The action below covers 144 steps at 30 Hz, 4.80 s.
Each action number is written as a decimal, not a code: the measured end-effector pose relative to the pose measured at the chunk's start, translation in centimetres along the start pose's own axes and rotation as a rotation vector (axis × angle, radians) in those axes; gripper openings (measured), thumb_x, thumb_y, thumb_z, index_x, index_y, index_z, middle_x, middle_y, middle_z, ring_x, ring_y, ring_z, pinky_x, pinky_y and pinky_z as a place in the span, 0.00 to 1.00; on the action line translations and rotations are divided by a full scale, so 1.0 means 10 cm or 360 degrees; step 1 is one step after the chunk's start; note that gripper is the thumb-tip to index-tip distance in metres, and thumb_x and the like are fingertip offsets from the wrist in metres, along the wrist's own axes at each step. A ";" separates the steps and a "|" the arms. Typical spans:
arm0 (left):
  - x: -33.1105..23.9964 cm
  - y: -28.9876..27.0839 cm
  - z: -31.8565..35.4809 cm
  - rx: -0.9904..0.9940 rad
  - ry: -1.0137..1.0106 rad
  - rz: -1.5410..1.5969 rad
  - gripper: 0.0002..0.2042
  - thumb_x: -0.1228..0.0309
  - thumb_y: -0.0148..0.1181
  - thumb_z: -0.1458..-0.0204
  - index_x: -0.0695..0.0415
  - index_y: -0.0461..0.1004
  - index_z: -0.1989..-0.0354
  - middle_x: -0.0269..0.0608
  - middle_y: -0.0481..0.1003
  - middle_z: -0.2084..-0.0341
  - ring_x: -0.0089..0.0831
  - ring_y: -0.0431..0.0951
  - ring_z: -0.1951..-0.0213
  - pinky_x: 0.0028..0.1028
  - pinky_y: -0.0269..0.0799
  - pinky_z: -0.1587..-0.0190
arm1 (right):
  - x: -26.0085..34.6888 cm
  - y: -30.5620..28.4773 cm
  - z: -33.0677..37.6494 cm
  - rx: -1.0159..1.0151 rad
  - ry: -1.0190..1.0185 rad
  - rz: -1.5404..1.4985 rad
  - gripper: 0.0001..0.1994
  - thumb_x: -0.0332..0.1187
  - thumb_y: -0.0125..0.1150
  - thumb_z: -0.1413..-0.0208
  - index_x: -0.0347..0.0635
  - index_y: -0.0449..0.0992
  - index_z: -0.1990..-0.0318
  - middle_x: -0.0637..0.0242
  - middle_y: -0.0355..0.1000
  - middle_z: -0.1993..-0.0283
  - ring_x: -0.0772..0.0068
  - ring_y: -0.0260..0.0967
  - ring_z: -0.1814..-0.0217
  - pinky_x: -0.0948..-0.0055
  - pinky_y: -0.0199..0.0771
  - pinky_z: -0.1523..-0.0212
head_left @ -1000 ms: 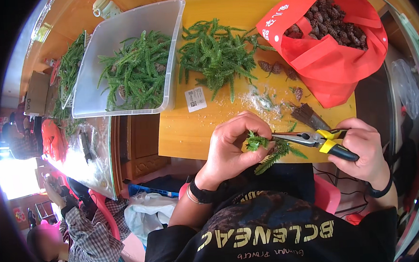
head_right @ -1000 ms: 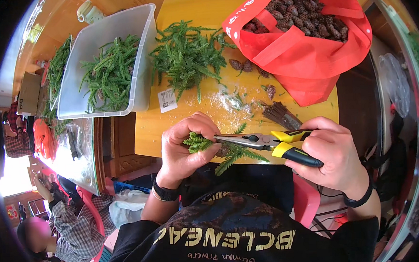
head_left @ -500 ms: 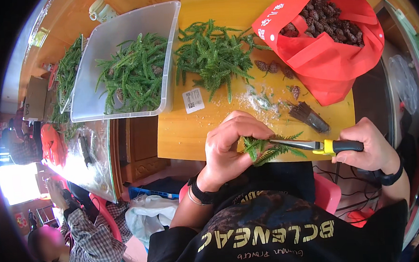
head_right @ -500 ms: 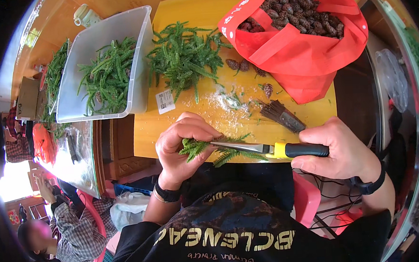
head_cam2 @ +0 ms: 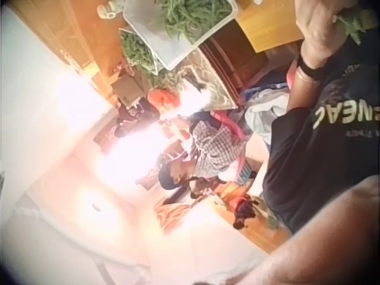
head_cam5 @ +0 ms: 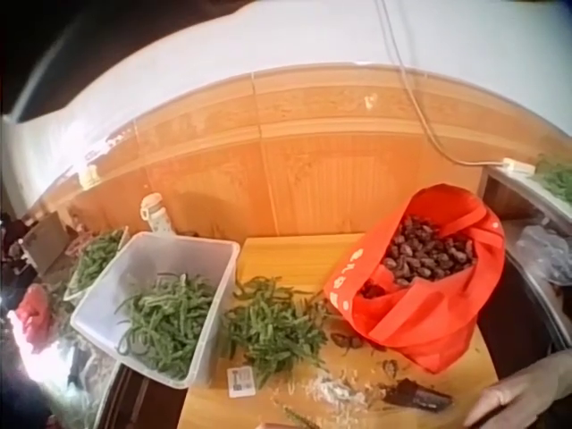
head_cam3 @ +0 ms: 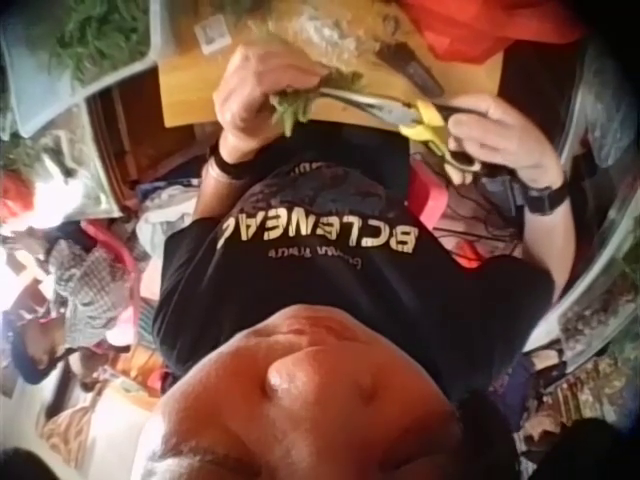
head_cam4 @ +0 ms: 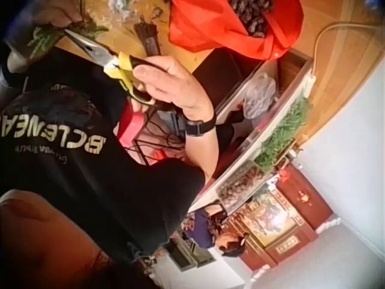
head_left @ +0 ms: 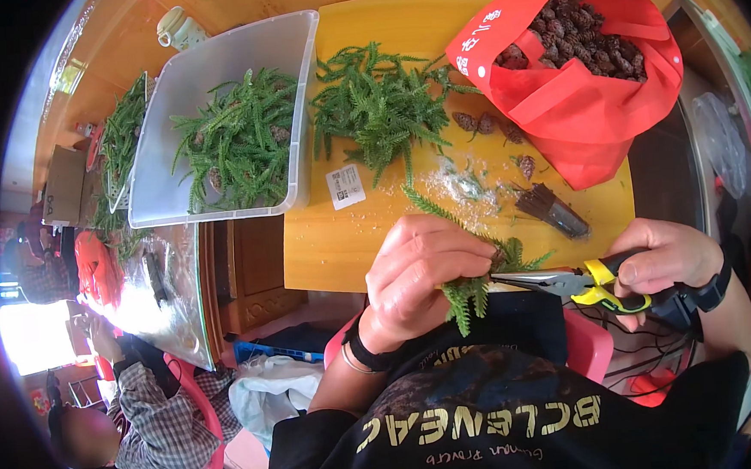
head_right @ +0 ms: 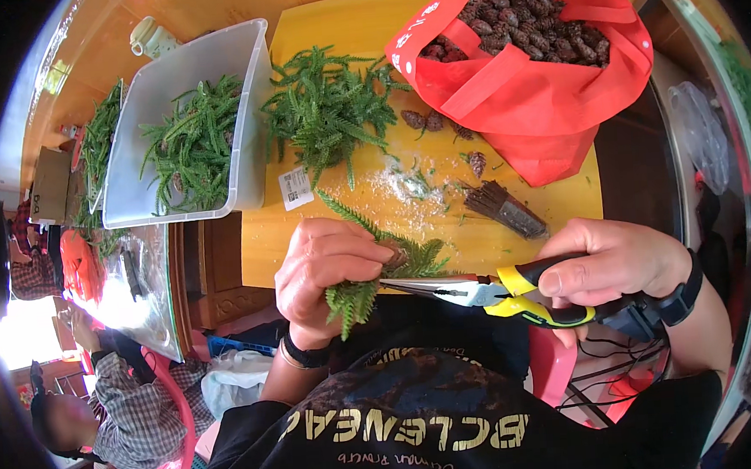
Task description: Trimming and pruning green plant sprigs using hand pruners.
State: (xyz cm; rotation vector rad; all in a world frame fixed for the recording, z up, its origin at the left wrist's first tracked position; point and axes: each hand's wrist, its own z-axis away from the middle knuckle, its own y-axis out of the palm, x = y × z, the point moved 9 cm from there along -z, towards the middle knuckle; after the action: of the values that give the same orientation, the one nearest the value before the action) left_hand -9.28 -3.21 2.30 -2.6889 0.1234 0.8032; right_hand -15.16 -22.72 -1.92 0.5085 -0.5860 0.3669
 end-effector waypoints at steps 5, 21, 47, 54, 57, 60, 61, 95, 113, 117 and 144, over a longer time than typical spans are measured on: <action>-0.01 0.06 -0.04 0.0153 0.0014 0.0048 0.11 0.80 0.65 0.66 0.59 0.70 0.73 0.41 0.76 0.76 0.36 0.74 0.71 0.29 0.68 0.67 | -0.18 0.03 0.04 0.0197 0.0116 -0.0332 0.14 0.32 0.49 0.46 0.23 0.68 0.65 0.60 0.68 0.77 0.61 0.71 0.72 0.69 0.71 0.69; 0.25 0.17 0.10 0.0287 -0.0514 0.0754 0.07 0.79 0.58 0.54 0.62 0.66 0.69 0.46 0.70 0.72 0.35 0.75 0.70 0.30 0.71 0.66 | 0.10 0.39 0.11 0.0448 -0.0136 0.0306 0.18 0.35 0.49 0.45 0.23 0.67 0.56 0.51 0.74 0.65 0.64 0.67 0.55 0.70 0.60 0.49; 0.37 0.05 0.17 -0.0101 -0.0741 0.1550 0.07 0.79 0.59 0.55 0.62 0.67 0.70 0.45 0.69 0.71 0.32 0.73 0.66 0.28 0.69 0.63 | 0.13 0.62 0.06 0.0786 -0.0174 0.0011 0.13 0.31 0.47 0.45 0.30 0.76 0.64 0.59 0.74 0.59 0.60 0.65 0.49 0.68 0.59 0.46; 0.45 0.04 0.24 -0.0153 -0.0900 0.1424 0.10 0.74 0.62 0.57 0.60 0.66 0.70 0.44 0.68 0.72 0.32 0.71 0.67 0.29 0.68 0.62 | 0.81 0.53 0.24 -0.0602 -0.1198 0.1911 0.14 0.34 0.69 0.65 0.36 0.69 0.77 0.62 0.67 0.75 0.54 0.67 0.61 0.63 0.69 0.59; 0.49 0.05 0.25 -0.0124 -0.0993 0.1279 0.12 0.70 0.64 0.58 0.59 0.65 0.72 0.43 0.67 0.73 0.33 0.71 0.67 0.30 0.68 0.63 | 0.88 0.55 0.27 -0.0957 -0.1339 0.2211 0.14 0.34 0.70 0.68 0.37 0.69 0.78 0.63 0.68 0.73 0.53 0.66 0.59 0.63 0.69 0.59; 0.49 0.04 0.25 -0.0099 -0.0998 0.1217 0.11 0.73 0.64 0.59 0.59 0.66 0.73 0.42 0.67 0.73 0.33 0.71 0.67 0.29 0.68 0.62 | 0.88 0.60 0.30 -0.1018 -0.1389 0.2311 0.14 0.32 0.70 0.71 0.37 0.69 0.79 0.63 0.68 0.71 0.54 0.65 0.57 0.64 0.69 0.60; 0.48 0.03 0.25 -0.0093 -0.0999 0.1188 0.10 0.75 0.63 0.60 0.59 0.66 0.73 0.42 0.67 0.73 0.32 0.71 0.67 0.29 0.68 0.62 | 0.89 0.62 0.31 -0.1065 -0.1395 0.2350 0.14 0.31 0.70 0.71 0.37 0.68 0.80 0.63 0.68 0.71 0.54 0.65 0.57 0.64 0.69 0.60; 0.52 0.09 0.30 -0.0006 -0.1099 0.1123 0.07 0.77 0.63 0.61 0.63 0.70 0.76 0.43 0.68 0.77 0.34 0.73 0.70 0.27 0.68 0.67 | 0.87 0.71 0.34 -0.1117 -0.1509 0.2651 0.15 0.28 0.69 0.81 0.36 0.65 0.85 0.59 0.63 0.79 0.52 0.66 0.66 0.62 0.69 0.70; 0.53 0.09 0.30 -0.0012 -0.1111 0.1240 0.06 0.82 0.63 0.62 0.60 0.73 0.75 0.37 0.72 0.74 0.24 0.71 0.69 0.23 0.64 0.64 | 0.89 0.75 0.36 -0.1157 -0.1496 0.2699 0.14 0.28 0.68 0.79 0.36 0.66 0.84 0.60 0.63 0.81 0.53 0.66 0.68 0.64 0.68 0.73; 0.56 0.08 0.33 -0.0021 -0.1169 0.1229 0.06 0.81 0.63 0.61 0.60 0.73 0.75 0.37 0.72 0.74 0.24 0.71 0.69 0.23 0.65 0.65 | 0.89 0.76 0.34 -0.1158 -0.1512 0.2722 0.14 0.28 0.68 0.78 0.36 0.66 0.84 0.60 0.62 0.82 0.53 0.65 0.70 0.64 0.67 0.74; 0.61 0.15 0.46 -0.0205 -0.1308 0.1520 0.15 0.70 0.68 0.60 0.61 0.68 0.69 0.40 0.69 0.74 0.29 0.74 0.72 0.25 0.72 0.70 | 0.80 0.40 0.20 -0.0855 -0.1197 0.2087 0.13 0.35 0.67 0.63 0.37 0.69 0.79 0.58 0.67 0.78 0.51 0.67 0.63 0.62 0.68 0.64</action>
State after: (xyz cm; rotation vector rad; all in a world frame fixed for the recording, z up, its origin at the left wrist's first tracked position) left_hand -6.79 -3.01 -5.05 -2.0645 1.2050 2.1378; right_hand -11.67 -19.06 5.76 -0.3752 -1.6787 1.2294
